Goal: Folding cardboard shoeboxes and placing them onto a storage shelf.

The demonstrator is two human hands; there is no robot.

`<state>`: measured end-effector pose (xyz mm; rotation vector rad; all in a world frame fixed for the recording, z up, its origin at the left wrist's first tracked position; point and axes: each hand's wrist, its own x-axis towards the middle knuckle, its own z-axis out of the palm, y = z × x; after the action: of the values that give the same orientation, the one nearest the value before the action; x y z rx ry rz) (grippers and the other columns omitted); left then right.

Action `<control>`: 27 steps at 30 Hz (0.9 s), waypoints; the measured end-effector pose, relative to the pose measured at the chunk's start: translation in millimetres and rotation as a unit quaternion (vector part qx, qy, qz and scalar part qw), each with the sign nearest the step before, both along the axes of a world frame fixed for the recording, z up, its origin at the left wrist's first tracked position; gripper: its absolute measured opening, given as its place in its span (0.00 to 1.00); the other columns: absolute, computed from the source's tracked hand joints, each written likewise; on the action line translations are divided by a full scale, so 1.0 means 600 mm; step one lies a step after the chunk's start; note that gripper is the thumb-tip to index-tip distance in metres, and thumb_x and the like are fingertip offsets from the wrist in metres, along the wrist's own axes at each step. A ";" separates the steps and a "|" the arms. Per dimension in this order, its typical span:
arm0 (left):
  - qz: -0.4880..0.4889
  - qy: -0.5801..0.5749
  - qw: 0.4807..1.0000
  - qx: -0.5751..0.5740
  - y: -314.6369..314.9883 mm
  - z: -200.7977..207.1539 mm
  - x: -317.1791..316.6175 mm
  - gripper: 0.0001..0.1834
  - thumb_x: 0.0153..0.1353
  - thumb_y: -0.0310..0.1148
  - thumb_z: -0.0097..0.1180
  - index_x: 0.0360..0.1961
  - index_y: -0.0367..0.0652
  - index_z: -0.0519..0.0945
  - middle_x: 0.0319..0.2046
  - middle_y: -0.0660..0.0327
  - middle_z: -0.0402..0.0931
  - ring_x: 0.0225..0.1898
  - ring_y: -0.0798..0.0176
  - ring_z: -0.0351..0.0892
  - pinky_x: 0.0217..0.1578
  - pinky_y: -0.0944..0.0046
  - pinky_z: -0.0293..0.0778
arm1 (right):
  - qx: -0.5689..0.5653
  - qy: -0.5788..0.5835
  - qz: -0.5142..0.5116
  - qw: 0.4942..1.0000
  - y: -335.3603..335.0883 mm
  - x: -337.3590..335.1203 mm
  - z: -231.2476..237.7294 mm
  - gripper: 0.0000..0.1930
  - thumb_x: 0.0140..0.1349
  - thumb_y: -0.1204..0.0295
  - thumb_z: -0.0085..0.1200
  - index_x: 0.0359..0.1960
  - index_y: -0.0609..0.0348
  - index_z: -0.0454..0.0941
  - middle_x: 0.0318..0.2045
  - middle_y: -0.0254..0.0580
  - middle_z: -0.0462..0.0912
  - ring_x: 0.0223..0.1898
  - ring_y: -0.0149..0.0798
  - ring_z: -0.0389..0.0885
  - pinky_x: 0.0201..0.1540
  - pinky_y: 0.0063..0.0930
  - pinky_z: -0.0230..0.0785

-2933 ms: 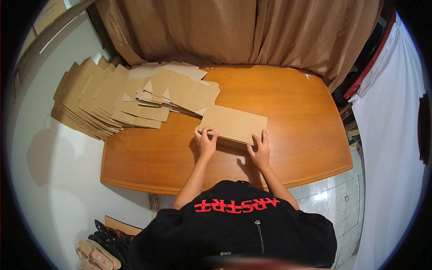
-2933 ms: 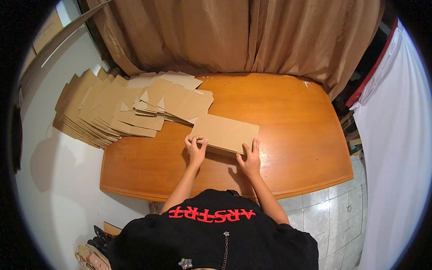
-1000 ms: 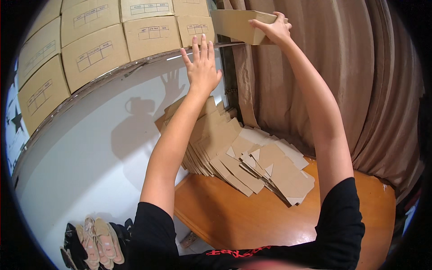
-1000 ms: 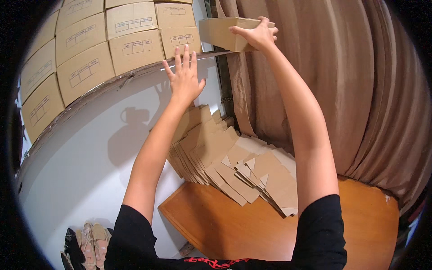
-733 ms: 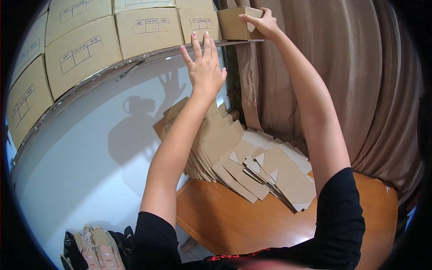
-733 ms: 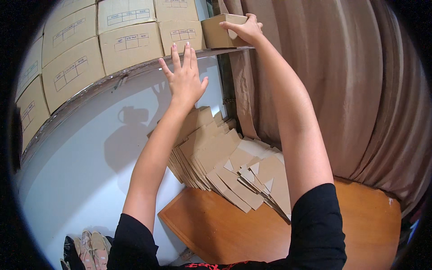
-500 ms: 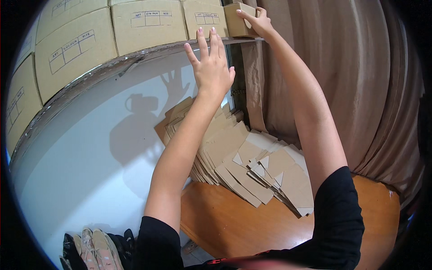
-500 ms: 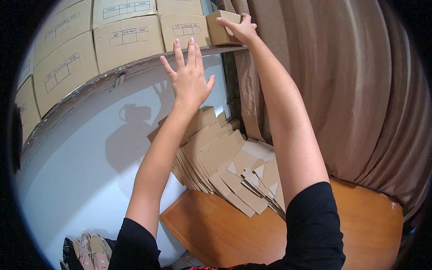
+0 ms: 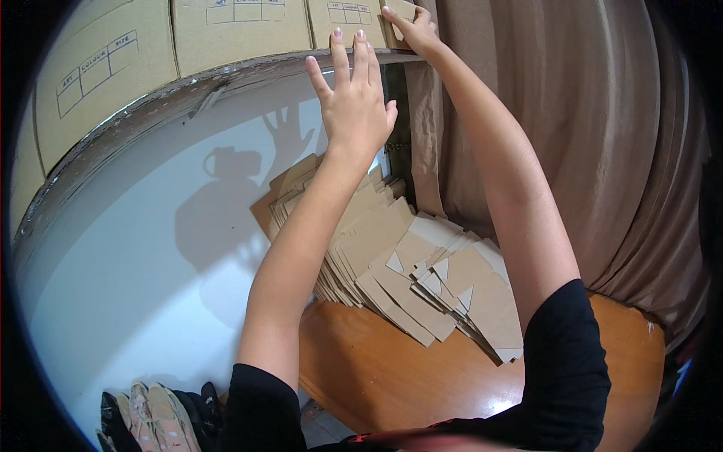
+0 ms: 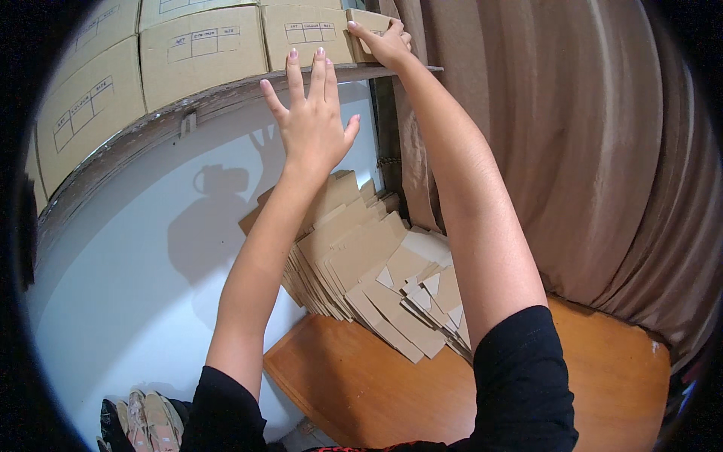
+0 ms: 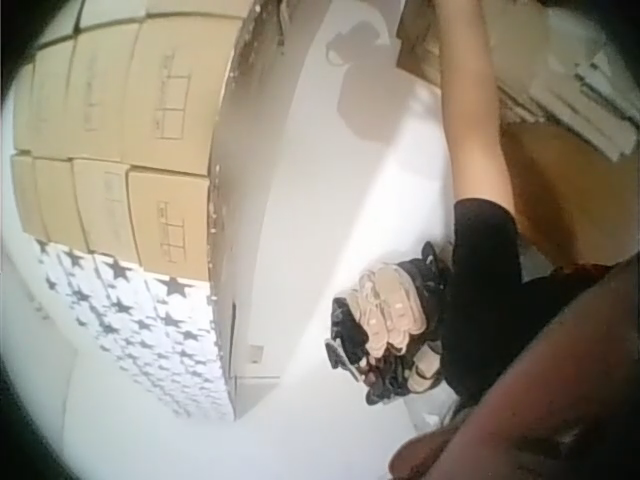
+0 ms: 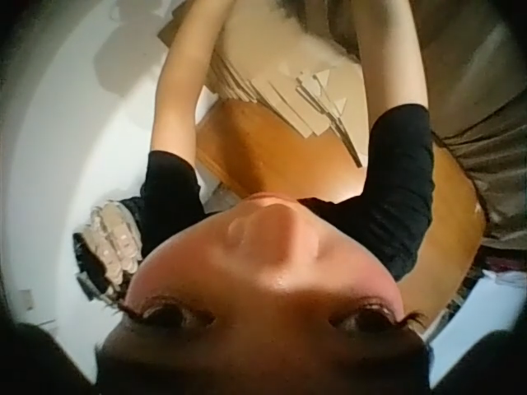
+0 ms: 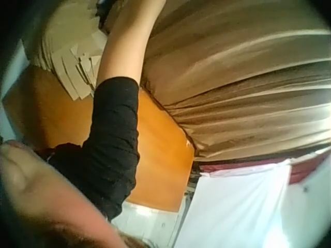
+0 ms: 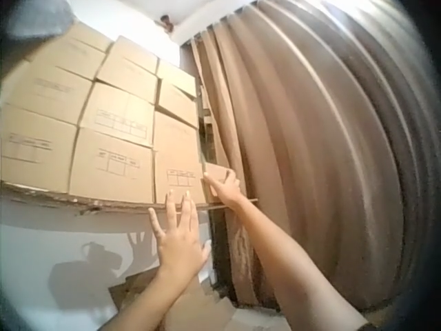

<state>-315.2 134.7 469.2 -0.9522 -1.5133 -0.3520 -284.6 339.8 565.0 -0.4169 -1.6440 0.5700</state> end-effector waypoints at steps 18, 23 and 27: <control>-0.095 -0.025 0.995 0.010 -0.006 -0.018 0.016 0.41 0.49 0.50 0.54 0.61 0.42 0.58 0.64 0.62 0.48 0.67 0.54 0.35 0.56 0.26 0.33 | -0.026 -0.077 -0.012 0.997 -0.040 0.065 -0.051 0.53 0.47 0.33 0.43 0.64 0.64 0.43 0.61 0.65 0.45 0.63 0.60 0.48 0.62 0.45 0.46; -0.232 -0.064 0.970 -0.040 0.024 -0.100 0.029 0.33 0.47 0.46 0.57 0.55 0.49 0.66 0.64 0.60 0.50 0.67 0.52 0.36 0.55 0.26 0.30 | 0.076 -0.132 -0.134 0.979 -0.034 0.164 -0.144 0.47 0.48 0.39 0.49 0.61 0.65 0.52 0.55 0.64 0.58 0.59 0.57 0.58 0.61 0.44 0.50; -0.304 -0.170 0.929 -0.126 0.060 -0.230 0.045 0.26 0.47 0.44 0.58 0.48 0.50 0.72 0.61 0.58 0.54 0.65 0.50 0.41 0.57 0.30 0.32 | 0.060 -0.291 -0.124 0.947 -0.056 0.268 -0.275 0.44 0.49 0.39 0.49 0.59 0.60 0.56 0.58 0.68 0.51 0.60 0.65 0.51 0.60 0.47 0.51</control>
<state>-288.0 170.6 331.5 -1.6352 -1.5672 -0.8137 -124.0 306.2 399.7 -0.7372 -2.1321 0.1546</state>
